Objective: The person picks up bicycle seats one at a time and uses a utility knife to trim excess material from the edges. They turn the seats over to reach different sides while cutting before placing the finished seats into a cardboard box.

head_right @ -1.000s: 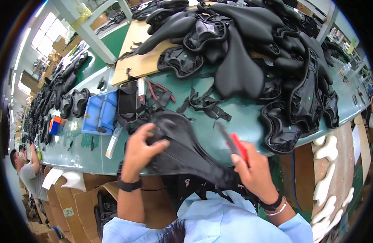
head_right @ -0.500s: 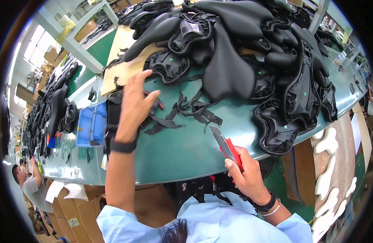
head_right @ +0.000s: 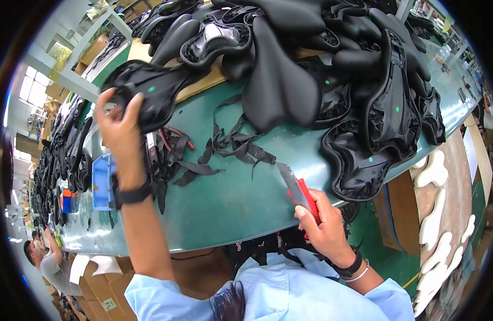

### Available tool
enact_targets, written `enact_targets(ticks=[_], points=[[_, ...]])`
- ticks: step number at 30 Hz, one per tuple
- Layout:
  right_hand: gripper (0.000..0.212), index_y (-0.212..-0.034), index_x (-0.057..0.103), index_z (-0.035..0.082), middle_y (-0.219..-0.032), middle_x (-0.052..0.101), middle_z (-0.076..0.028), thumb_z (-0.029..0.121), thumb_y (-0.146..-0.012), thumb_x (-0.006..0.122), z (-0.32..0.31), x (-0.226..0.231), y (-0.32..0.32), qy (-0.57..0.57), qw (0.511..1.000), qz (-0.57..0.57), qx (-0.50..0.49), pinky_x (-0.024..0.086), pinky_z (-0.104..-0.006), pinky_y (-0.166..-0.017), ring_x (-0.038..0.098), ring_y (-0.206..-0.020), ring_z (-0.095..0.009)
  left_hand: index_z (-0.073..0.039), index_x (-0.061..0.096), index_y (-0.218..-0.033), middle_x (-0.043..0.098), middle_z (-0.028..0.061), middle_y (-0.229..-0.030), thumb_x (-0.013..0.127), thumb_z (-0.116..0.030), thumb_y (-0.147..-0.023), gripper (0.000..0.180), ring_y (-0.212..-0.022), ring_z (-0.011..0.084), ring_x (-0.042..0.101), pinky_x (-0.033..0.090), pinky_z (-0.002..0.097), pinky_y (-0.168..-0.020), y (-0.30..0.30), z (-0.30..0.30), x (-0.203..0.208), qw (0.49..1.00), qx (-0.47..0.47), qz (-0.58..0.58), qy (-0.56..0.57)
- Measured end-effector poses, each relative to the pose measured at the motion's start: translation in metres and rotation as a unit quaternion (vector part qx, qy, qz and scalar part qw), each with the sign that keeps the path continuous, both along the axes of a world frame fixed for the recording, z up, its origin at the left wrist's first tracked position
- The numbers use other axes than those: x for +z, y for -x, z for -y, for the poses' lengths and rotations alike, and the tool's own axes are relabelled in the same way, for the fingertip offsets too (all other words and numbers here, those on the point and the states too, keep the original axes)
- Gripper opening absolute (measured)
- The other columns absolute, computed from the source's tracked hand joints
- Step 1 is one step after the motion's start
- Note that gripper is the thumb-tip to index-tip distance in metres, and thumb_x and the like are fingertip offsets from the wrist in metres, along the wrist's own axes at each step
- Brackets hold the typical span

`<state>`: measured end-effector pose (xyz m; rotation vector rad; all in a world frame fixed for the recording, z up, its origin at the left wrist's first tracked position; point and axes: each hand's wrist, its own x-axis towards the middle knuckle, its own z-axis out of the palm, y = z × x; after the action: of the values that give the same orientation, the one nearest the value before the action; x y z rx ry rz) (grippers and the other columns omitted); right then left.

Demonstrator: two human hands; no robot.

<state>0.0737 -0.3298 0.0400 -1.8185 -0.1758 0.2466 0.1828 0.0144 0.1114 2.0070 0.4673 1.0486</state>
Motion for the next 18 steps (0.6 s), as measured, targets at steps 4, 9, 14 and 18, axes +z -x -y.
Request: enact_targets(ticks=[4, 9, 14, 18], points=[[0.039, -0.128, 0.049, 0.0, -0.088, 0.062, -0.005, 0.012, -0.093, 0.062, 0.003, -0.004, 0.0, -0.038, 0.998, -0.018, -0.047, 0.049, -0.0231, -0.056, 0.06, -0.068, -0.007, -0.008, 0.053, -0.128, 0.058, 0.0087, -0.104, 0.077, -0.009, -0.079, 0.054, -0.093, 0.0151, 0.059, 0.048, 0.026, -0.083, 0.092, -0.007, 0.036, 0.992, -0.086, -0.011, 0.089], [0.041, -0.13, 0.049, 0.003, -0.109, 0.065, -0.007, 0.014, -0.093, 0.062, -0.003, 0.006, -0.006, -0.074, 0.992, 0.01, -0.097, 0.055, -0.024, -0.065, 0.063, -0.085, -0.01, -0.007, 0.053, -0.13, 0.063, 0.009, -0.107, 0.073, -0.001, -0.074, 0.059, -0.098, 0.0157, 0.06, 0.048, 0.0276, -0.089, 0.143, -0.011, -0.018, 0.892, -0.27, -0.125, 0.339], [0.043, -0.122, 0.058, 0.003, -0.1, 0.068, -0.01, 0.012, -0.083, 0.074, 0.01, 0.013, 0.006, 0.091, 0.995, 0.032, 0.009, 0.05, -0.0268, -0.077, 0.064, -0.079, -0.014, -0.007, 0.071, -0.098, 0.063, 0.008, -0.103, 0.077, -0.009, -0.075, 0.024, -0.098, 0.0239, 0.058, 0.046, 0.0335, -0.088, 0.132, 0.037, -0.059, 0.962, -0.182, -0.184, -0.089], [0.043, -0.121, 0.059, 0.0, -0.098, 0.066, -0.011, 0.012, -0.083, 0.075, 0.012, 0.014, 0.011, 0.116, 0.99, 0.062, 0.051, 0.05, -0.0266, -0.074, 0.062, -0.078, -0.016, -0.005, 0.068, -0.084, 0.056, 0.0069, -0.088, 0.079, -0.014, -0.075, 0.017, -0.086, 0.0247, 0.053, 0.044, 0.0364, -0.074, 0.126, 0.101, -0.045, 0.963, -0.177, -0.169, -0.112]])
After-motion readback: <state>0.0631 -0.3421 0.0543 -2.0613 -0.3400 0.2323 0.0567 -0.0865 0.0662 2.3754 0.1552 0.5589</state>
